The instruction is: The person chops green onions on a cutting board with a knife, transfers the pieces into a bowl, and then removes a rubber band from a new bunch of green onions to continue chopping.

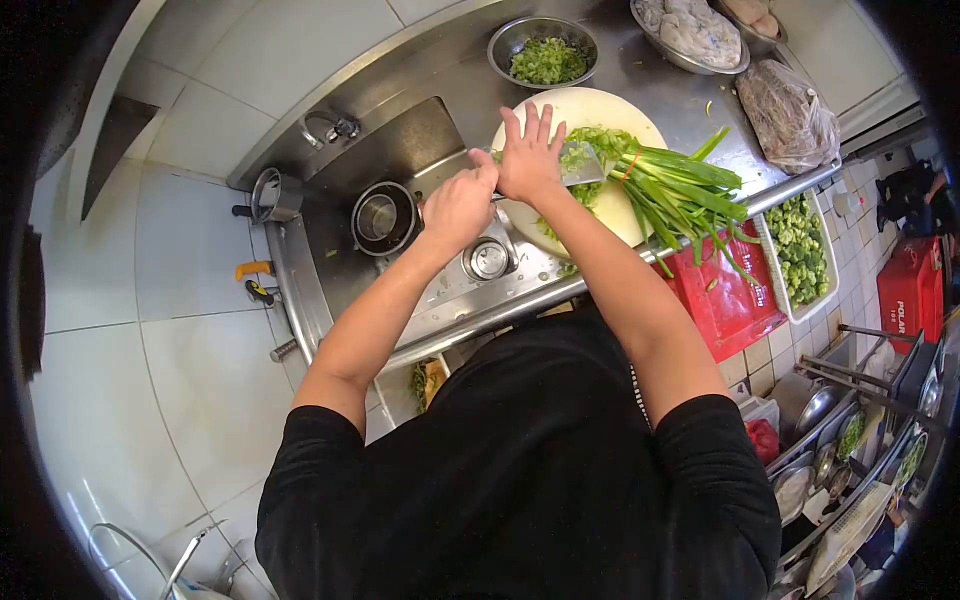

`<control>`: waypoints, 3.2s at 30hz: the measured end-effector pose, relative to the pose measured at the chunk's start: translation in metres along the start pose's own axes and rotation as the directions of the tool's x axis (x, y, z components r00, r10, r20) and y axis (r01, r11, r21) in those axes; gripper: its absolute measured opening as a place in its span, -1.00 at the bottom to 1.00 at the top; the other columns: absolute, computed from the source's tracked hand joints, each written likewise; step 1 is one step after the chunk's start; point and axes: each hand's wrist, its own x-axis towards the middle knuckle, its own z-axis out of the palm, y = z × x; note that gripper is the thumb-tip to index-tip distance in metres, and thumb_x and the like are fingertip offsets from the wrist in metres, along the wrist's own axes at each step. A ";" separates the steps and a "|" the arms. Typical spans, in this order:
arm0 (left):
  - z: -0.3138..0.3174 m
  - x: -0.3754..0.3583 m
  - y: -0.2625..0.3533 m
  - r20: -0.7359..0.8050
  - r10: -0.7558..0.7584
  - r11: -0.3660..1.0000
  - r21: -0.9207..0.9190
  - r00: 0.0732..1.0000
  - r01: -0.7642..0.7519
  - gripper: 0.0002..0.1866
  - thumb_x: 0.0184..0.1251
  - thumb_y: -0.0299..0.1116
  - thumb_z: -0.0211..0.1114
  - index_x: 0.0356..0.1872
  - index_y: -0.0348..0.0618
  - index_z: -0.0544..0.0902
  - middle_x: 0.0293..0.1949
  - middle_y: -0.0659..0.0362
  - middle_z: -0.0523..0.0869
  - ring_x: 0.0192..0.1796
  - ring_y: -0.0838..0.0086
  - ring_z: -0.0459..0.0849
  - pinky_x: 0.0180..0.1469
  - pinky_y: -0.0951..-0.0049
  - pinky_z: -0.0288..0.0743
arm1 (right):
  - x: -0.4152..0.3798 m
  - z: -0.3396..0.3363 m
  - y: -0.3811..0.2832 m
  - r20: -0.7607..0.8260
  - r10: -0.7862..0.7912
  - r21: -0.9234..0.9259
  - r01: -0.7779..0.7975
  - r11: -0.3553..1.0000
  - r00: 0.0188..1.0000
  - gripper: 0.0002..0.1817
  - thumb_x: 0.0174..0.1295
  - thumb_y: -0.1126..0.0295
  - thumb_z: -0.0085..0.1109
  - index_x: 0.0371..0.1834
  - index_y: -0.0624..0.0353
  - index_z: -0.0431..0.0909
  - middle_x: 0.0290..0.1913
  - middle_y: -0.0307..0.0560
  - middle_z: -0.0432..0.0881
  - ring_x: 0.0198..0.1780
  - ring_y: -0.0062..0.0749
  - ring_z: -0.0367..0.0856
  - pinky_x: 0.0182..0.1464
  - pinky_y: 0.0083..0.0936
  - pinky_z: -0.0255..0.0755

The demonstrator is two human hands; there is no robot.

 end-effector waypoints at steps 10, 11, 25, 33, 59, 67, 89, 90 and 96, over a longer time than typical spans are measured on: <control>-0.039 0.003 -0.037 0.013 0.175 0.968 0.180 0.985 -0.174 -0.71 0.07 -0.40 0.40 -0.22 -0.14 0.49 -0.32 -0.01 0.70 -0.19 0.05 0.73 -0.15 0.08 0.62 | 0.009 0.012 0.053 -0.025 0.215 -0.031 -0.216 0.976 0.976 -0.25 0.40 0.03 -0.07 0.59 0.13 0.06 0.58 0.31 0.05 0.63 0.33 -0.20 0.54 0.37 -0.36; -0.044 0.005 -0.042 0.028 0.181 0.960 0.211 0.983 -0.182 -0.71 0.07 -0.39 0.39 -0.22 -0.13 0.49 -0.32 -0.01 0.70 -0.20 0.04 0.74 -0.16 0.06 0.61 | 0.012 0.015 0.067 -0.050 0.209 -0.082 -0.212 0.974 0.977 -0.25 0.40 0.04 -0.05 0.58 0.14 0.08 0.57 0.32 0.08 0.62 0.32 -0.17 0.54 0.37 -0.33; -0.003 -0.024 -0.079 0.432 -0.336 0.504 -0.668 0.837 0.548 -0.69 0.49 -0.17 0.28 -0.34 -0.23 0.57 -0.58 0.23 0.61 -0.64 0.59 0.51 -0.54 0.46 0.41 | -0.167 -0.040 0.108 0.193 -0.022 0.080 0.007 0.997 0.981 -0.69 0.11 0.30 0.40 -0.16 0.13 0.52 -0.14 -0.01 0.55 -0.03 -0.02 0.55 0.01 -0.20 0.47; 0.036 -0.063 -0.094 0.569 -0.309 0.092 -0.779 0.762 0.620 -0.72 0.60 -0.16 0.15 -0.23 -0.16 0.55 -0.61 0.29 0.49 -0.67 0.63 0.42 -0.62 0.56 0.35 | -0.156 -0.034 0.100 0.124 0.150 -0.001 -0.151 0.989 0.981 -0.78 0.14 0.30 0.37 -0.33 0.15 0.54 -0.22 -0.02 0.57 -0.04 -0.07 0.55 0.01 -0.21 0.47; 0.124 -0.103 -0.108 0.777 -0.125 0.620 -0.424 0.616 0.660 -0.63 0.53 -0.03 0.23 -0.34 -0.13 0.67 -0.68 0.37 0.38 -0.66 0.63 0.35 -0.61 0.49 0.24 | -0.175 0.022 0.099 0.715 0.128 0.245 -0.419 0.874 0.687 -0.70 0.17 0.15 0.31 -0.10 0.01 0.76 -0.13 -0.14 0.79 0.12 -0.12 0.60 0.30 -0.14 0.33; 0.147 -0.096 -0.113 0.837 0.018 0.630 -0.434 0.547 0.644 -0.62 0.50 -0.04 0.26 -0.35 -0.15 0.67 -0.69 0.35 0.41 -0.68 0.63 0.34 -0.64 0.50 0.22 | -0.178 0.022 0.073 0.606 0.215 -0.003 -0.268 0.963 0.766 -0.62 0.07 0.03 0.44 -0.14 0.01 0.76 -0.17 -0.14 0.78 0.09 -0.16 0.59 0.26 -0.19 0.33; 0.008 -0.059 -0.118 0.852 0.075 0.303 -0.515 0.518 0.802 -0.69 0.58 -0.10 0.17 -0.35 -0.08 0.55 -0.68 0.32 0.46 -0.72 0.64 0.40 -0.67 0.55 0.30 | -0.087 -0.049 0.024 -0.073 -0.105 0.441 0.127 0.889 0.992 -0.80 0.28 0.36 0.27 -0.13 0.23 0.62 -0.22 0.08 0.66 -0.16 -0.05 0.63 -0.07 -0.19 0.48; -0.003 -0.047 -0.105 0.821 0.016 0.311 -0.547 0.571 0.778 -0.71 0.58 -0.13 0.16 -0.32 -0.09 0.57 -0.66 0.32 0.47 -0.71 0.65 0.40 -0.67 0.55 0.29 | -0.070 -0.058 0.019 -0.208 -0.172 0.327 0.234 0.916 0.963 -0.77 0.26 0.33 0.28 -0.10 0.20 0.60 -0.12 0.07 0.64 -0.05 -0.02 0.59 0.02 -0.15 0.43; -0.011 0.021 -0.050 0.636 -0.159 0.381 -0.666 0.755 0.641 -0.75 0.58 -0.22 0.14 -0.25 -0.16 0.61 -0.60 0.32 0.49 -0.67 0.62 0.41 -0.64 0.50 0.29 | -0.003 -0.014 0.069 -0.148 -0.129 -0.017 0.128 0.992 0.980 -0.67 0.17 0.28 0.22 -0.02 0.15 0.58 0.03 0.02 0.56 0.19 0.02 0.47 0.23 -0.10 0.29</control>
